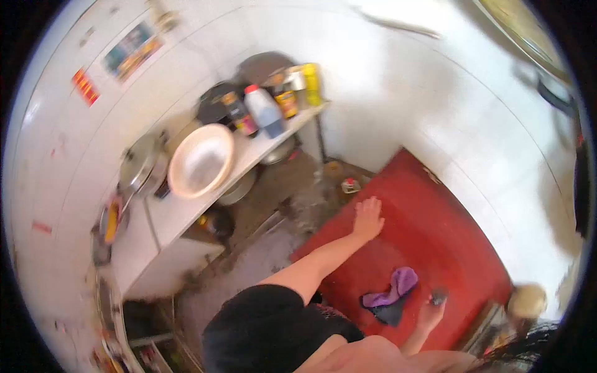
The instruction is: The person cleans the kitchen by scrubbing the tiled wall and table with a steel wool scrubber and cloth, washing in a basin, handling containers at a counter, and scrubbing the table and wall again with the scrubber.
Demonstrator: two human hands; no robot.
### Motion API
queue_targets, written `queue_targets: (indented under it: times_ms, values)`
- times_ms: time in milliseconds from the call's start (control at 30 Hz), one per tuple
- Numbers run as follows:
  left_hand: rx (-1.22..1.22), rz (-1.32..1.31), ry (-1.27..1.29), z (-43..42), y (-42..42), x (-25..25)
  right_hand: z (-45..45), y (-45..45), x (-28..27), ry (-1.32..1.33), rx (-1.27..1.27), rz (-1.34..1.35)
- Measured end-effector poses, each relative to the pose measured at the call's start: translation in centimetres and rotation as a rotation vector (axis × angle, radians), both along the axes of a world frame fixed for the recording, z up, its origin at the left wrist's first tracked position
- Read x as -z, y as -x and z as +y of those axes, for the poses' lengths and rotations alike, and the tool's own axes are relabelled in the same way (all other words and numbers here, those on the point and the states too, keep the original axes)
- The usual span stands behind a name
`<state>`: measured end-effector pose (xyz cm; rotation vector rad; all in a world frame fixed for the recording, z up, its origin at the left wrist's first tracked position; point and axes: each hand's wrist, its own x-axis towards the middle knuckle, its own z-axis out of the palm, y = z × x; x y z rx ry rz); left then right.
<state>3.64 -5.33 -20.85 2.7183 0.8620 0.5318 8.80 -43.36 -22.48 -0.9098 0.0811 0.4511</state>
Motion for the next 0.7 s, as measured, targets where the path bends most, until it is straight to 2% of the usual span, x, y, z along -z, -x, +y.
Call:
queue_targets:
  times_ms: [33, 67, 167, 200, 233, 300, 400, 433, 467, 500, 600, 633, 700]
  values:
    - [0.055, -0.033, 0.21, 0.3, -0.2, -2.7, 2.3, 0.7, -3.7, -0.184, -0.001, 0.079]
    - [0.054, -0.174, 0.146, 0.4, -1.0, -1.0, 3.0, 1.0, -5.0, -0.165, 0.039, 0.127]
    - [0.064, -0.123, 0.062, 0.0, -0.8, -2.2, 5.4, 1.1, -5.9, -0.098, 0.221, 0.199]
    - [0.085, -0.189, 0.008, 0.7, -2.3, -1.0, 6.2, -0.7, -5.4, -0.116, 0.184, 0.181]
    - [0.089, 0.008, 0.078, 0.7, -2.9, -0.6, 6.2, -2.0, -5.3, -0.139, 0.146, 0.158]
    - [0.04, 0.043, -0.043, 0.8, -3.1, 4.1, 6.6, -5.1, -5.6, 0.033, 0.083, 0.112]
    - [0.043, 0.149, 0.059, 0.6, -1.7, 2.7, 7.8, -15.8, -6.2, 0.585, 0.113, -0.429]
    - [0.067, 0.132, 0.063, 1.0, -1.8, 2.2, 8.7, -17.6, -11.4, 0.762, 0.149, -0.578]
    - [0.065, 0.117, 0.056, 1.0, -1.9, 2.2, 9.0, -20.8, -13.6, 1.171, 0.377, -0.98]
    - [0.061, 0.126, 0.061, 1.0, -2.0, 2.1, 10.1, -22.7, -17.9, 1.208, 0.439, -0.977]
    - [0.057, 0.133, 0.065, 1.2, -2.1, 1.8, 13.3, -27.0, -28.0, 1.167, 0.779, -1.314]
    - [0.06, 0.124, 0.061, 1.1, -2.0, 1.6, 14.1, -28.5, -29.8, 1.224, 0.926, -1.454]
    - [0.076, 0.114, 0.047, 0.9, -2.3, 1.6, 15.2, -29.9, -30.6, 1.268, 1.06, -1.534]
